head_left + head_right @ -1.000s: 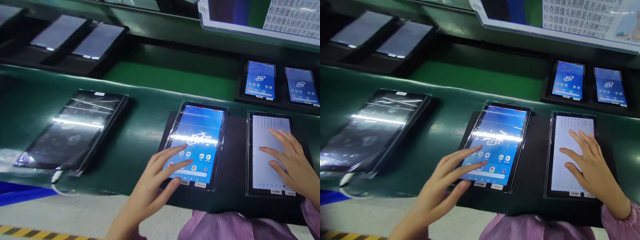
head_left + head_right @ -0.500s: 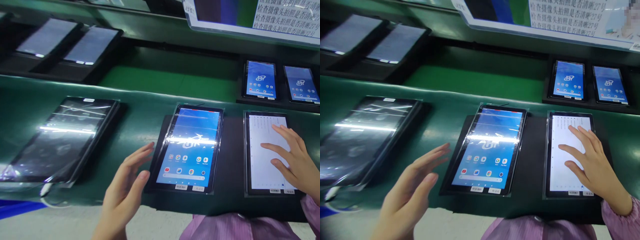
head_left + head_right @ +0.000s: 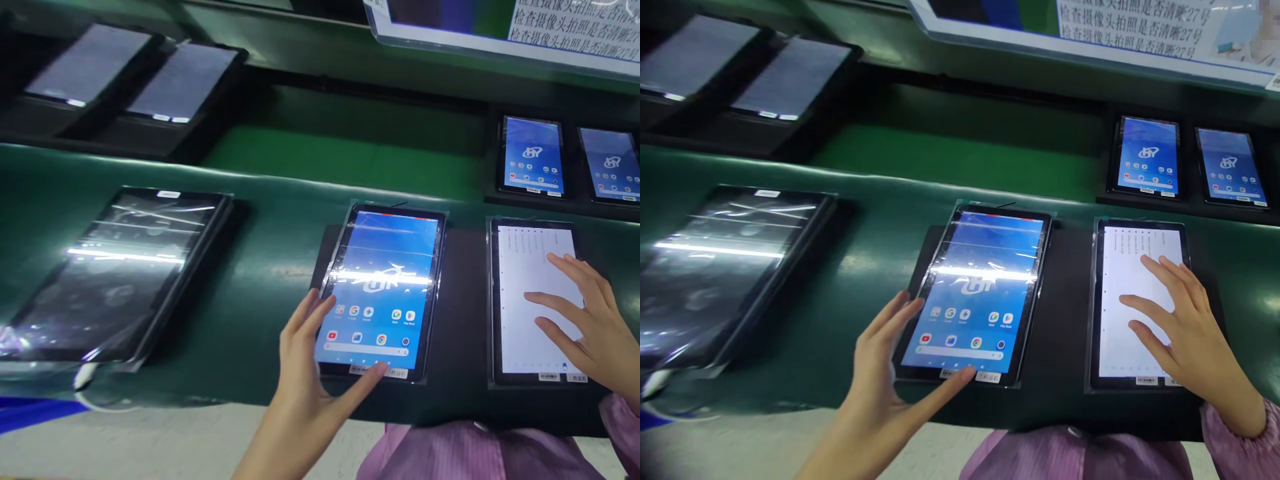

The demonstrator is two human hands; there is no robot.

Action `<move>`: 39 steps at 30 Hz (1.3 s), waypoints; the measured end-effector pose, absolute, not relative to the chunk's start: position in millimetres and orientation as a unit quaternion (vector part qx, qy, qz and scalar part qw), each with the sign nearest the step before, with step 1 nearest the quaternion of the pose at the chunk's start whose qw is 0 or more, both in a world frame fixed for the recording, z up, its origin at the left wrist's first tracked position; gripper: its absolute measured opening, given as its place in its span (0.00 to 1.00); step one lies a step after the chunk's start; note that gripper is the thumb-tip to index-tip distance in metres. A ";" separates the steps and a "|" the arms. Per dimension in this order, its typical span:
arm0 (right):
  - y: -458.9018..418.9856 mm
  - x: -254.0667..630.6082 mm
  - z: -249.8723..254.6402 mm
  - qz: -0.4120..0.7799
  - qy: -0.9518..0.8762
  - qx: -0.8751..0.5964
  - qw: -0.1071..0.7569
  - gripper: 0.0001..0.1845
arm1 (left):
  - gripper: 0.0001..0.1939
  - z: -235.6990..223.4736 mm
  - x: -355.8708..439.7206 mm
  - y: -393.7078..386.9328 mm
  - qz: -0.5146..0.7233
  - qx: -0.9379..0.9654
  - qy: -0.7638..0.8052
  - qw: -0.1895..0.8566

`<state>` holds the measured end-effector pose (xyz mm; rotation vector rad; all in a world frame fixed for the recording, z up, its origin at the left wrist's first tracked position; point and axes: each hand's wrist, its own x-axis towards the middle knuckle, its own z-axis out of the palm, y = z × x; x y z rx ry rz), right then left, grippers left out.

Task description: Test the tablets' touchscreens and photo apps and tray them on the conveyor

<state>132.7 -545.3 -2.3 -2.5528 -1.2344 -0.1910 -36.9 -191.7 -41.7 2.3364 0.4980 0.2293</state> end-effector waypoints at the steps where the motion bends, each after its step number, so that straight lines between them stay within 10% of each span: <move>1: -545.6 133.2 -2.4 -0.069 -0.429 -0.888 0.152 0.13 | 0.46 -40.1 -34.6 -198.1 0.093 0.914 0.188 0.348; 17: -557.1 125.5 -5.0 -0.044 -0.404 -0.900 0.158 0.12 | 0.45 -47.2 -17.9 -166.8 0.180 0.906 0.181 0.338; 24: -538.8 119.6 -12.9 -0.003 -0.396 -0.903 0.164 0.31 | 0.44 -66.3 -17.2 -154.1 0.103 0.820 0.267 0.495; 39: -579.1 144.4 -16.6 -0.084 -0.255 -0.922 0.278 0.40 | 0.42 -59.9 -11.5 -148.3 0.080 0.806 0.239 0.536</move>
